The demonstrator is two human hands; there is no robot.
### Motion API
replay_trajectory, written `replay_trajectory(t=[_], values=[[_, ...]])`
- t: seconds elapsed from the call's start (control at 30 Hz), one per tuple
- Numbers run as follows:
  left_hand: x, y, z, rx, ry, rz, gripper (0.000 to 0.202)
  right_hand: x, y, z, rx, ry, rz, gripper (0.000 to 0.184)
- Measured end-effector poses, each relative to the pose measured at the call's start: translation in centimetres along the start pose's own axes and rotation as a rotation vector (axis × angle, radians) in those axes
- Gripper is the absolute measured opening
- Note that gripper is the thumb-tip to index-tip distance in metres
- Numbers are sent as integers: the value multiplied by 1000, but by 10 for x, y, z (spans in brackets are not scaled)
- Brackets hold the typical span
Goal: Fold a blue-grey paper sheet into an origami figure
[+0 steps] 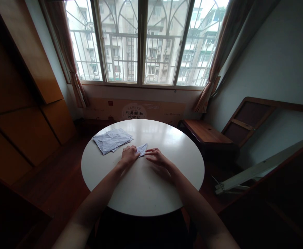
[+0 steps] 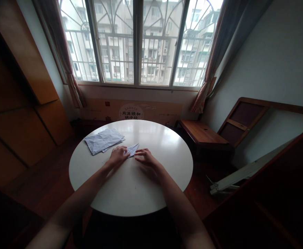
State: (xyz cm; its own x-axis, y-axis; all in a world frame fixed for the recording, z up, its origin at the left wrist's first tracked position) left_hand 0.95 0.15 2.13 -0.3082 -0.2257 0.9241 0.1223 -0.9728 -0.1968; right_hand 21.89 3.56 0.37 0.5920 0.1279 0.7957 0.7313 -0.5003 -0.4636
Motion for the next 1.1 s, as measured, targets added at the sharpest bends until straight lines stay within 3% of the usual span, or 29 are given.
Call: replay_trajectory(t=[0.17, 0.43, 0.73, 1.1], values=[[-1, 0, 1, -23, 15, -28, 30, 1, -1, -4, -49, -8, -42, 25], [-9, -1, 2, -248, 137, -148, 28, 3, 2, 4, -216, 113, 8, 27], [-10, -1, -1, -294, 175, -231, 45, 3, 1, 8, -249, 73, -24, 32], [-1, 5, 0, -323, 157, -273, 60, 7, 2, -9, -275, 84, -127, 59]])
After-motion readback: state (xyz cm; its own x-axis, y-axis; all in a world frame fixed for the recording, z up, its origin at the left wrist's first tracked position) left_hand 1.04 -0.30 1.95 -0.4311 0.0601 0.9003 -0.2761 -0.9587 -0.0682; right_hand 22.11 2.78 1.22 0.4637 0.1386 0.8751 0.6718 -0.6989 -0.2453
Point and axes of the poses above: each hand's wrist, its own y-axis away from the middle knuckle, its own x-axis out of the back of the hand, z = x × y, the point moved 1 cm from there along -y, towards the middle knuckle, and after that the axes turned 12 degrees about x, right-handed, at the moved point
